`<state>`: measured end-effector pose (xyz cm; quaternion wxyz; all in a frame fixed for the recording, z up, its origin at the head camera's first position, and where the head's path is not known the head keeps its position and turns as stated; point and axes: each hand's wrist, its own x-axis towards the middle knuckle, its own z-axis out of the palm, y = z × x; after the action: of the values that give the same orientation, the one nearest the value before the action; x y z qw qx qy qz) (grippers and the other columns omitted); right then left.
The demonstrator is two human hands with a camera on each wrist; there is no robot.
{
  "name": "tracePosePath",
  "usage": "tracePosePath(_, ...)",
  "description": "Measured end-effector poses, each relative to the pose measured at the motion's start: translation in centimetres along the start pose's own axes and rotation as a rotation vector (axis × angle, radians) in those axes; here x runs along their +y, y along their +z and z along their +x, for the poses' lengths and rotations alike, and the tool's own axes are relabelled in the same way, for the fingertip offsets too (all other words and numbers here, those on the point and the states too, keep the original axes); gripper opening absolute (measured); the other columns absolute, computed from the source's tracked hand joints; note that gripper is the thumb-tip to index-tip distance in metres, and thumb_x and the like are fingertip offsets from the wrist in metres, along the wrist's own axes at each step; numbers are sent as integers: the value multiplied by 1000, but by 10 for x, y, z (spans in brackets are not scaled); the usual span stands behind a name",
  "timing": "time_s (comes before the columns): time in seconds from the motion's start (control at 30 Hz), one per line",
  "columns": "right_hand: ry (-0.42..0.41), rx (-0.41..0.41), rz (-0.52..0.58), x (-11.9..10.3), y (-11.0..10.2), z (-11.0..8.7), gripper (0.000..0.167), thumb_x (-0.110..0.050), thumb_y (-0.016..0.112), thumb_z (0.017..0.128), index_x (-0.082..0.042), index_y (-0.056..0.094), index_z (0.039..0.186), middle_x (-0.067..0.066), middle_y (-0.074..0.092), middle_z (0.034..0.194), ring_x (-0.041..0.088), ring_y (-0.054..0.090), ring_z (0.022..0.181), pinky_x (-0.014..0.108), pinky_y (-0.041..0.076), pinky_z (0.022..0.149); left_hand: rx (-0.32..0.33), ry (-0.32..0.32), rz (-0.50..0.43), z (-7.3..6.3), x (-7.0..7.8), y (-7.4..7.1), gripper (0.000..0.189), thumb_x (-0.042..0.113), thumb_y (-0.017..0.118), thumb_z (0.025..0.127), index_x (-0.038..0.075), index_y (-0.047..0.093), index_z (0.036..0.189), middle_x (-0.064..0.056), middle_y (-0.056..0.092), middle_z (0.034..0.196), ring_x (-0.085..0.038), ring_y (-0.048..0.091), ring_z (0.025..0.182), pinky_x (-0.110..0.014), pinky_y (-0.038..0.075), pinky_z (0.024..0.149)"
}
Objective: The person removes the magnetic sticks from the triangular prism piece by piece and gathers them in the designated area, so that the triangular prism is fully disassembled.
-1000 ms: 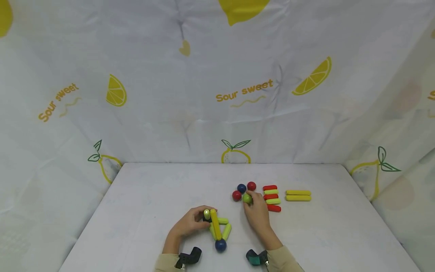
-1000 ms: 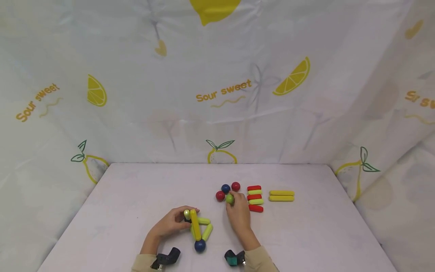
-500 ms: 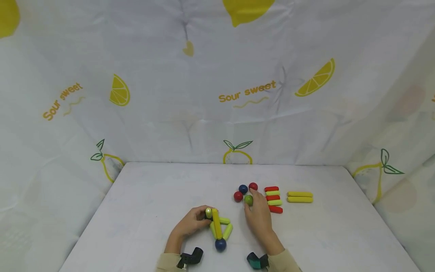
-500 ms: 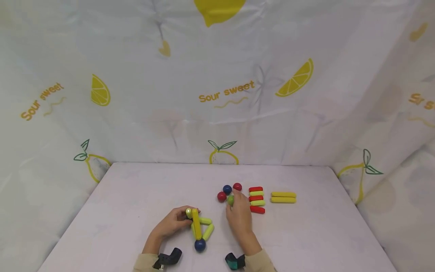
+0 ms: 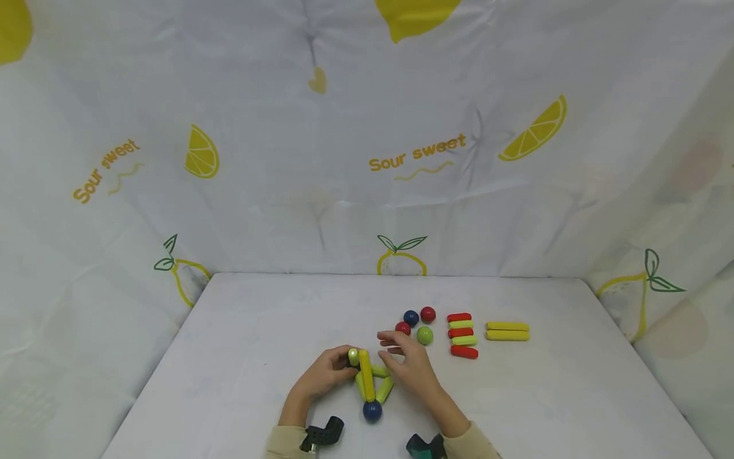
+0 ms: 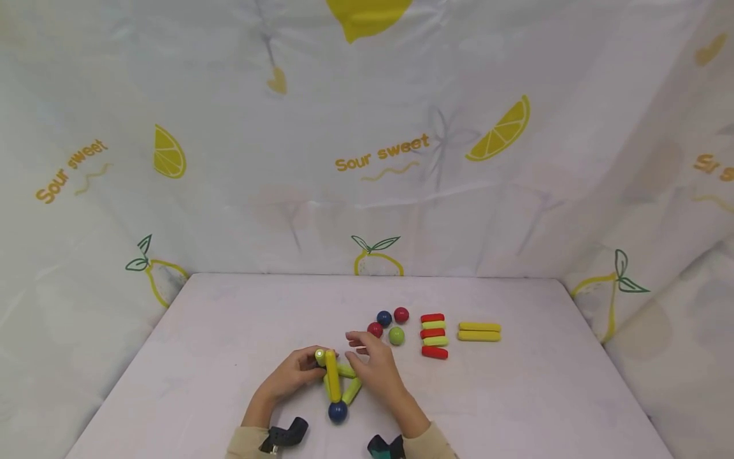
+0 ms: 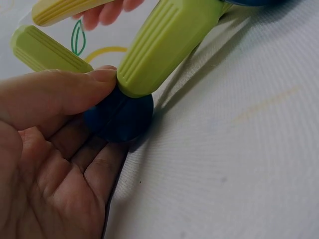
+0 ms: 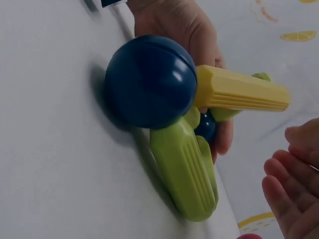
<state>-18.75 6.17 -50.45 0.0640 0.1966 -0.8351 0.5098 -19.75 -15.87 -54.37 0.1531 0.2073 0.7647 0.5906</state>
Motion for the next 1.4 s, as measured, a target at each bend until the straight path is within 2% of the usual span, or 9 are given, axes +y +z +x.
tracePosePath(0.23,16,-272,95,-4,7,8,31,-8,59,93,-2,58,123,11,64,120,25,62,108,29,54,89,2,2,-21,0,0,0,30,11,60,92,7,60,121,-11,61,124,-8,57,114,-18,43,98)
tracePosePath(0.37,8,-306,116,-5,8,9,34,-10,59,93,-2,57,126,9,63,123,24,61,110,28,54,89,5,1,-15,2,-2,1,29,12,60,92,7,60,121,-11,61,126,-9,57,115,-18,44,97)
tracePosePath(0.53,-67,-308,101,-9,11,10,34,-7,60,92,-4,59,126,8,64,120,23,62,106,30,55,87,13,31,34,2,-5,3,29,11,58,93,7,60,122,-10,62,124,-12,56,117,-20,44,100)
tracePosePath(0.7,-123,-291,21,-13,14,12,32,-4,59,91,-12,63,122,0,66,114,14,63,100,23,54,87,30,34,62,1,-3,3,33,13,58,93,8,58,126,-8,62,124,-14,55,117,-20,43,101)
tracePosePath(0.83,-144,-243,-14,-13,16,11,26,-3,61,90,-10,65,115,0,67,108,12,64,97,19,54,84,35,27,60,0,-2,3,35,12,58,93,6,57,127,-10,60,127,-18,55,120,-19,43,100)
tracePosePath(0.93,-137,-191,-23,-10,18,10,21,-5,63,89,-8,65,110,1,67,106,14,64,96,18,55,80,40,24,46,0,-3,3,32,14,60,93,7,60,124,-9,61,126,-14,56,118,-16,44,98)
tracePosePath(1.1,-63,-118,-8,-3,17,8,19,-7,68,86,-5,65,105,4,68,102,18,66,96,20,56,77,47,45,76,1,-5,2,29,18,61,92,8,63,119,-8,64,121,-13,58,115,-23,48,96)
tracePosePath(1.27,4,-30,31,3,16,4,19,-5,71,83,-5,65,101,8,70,97,18,69,89,21,57,74,63,-34,71,1,-2,2,30,17,61,91,12,63,121,-5,63,124,-21,56,120,-27,47,100)
tracePosePath(1.4,155,42,175,9,16,2,22,-13,73,83,-5,64,101,10,68,98,16,70,87,20,57,75,60,-45,28,1,-1,4,29,11,60,92,9,63,120,-8,63,124,-24,55,121,-25,46,100)
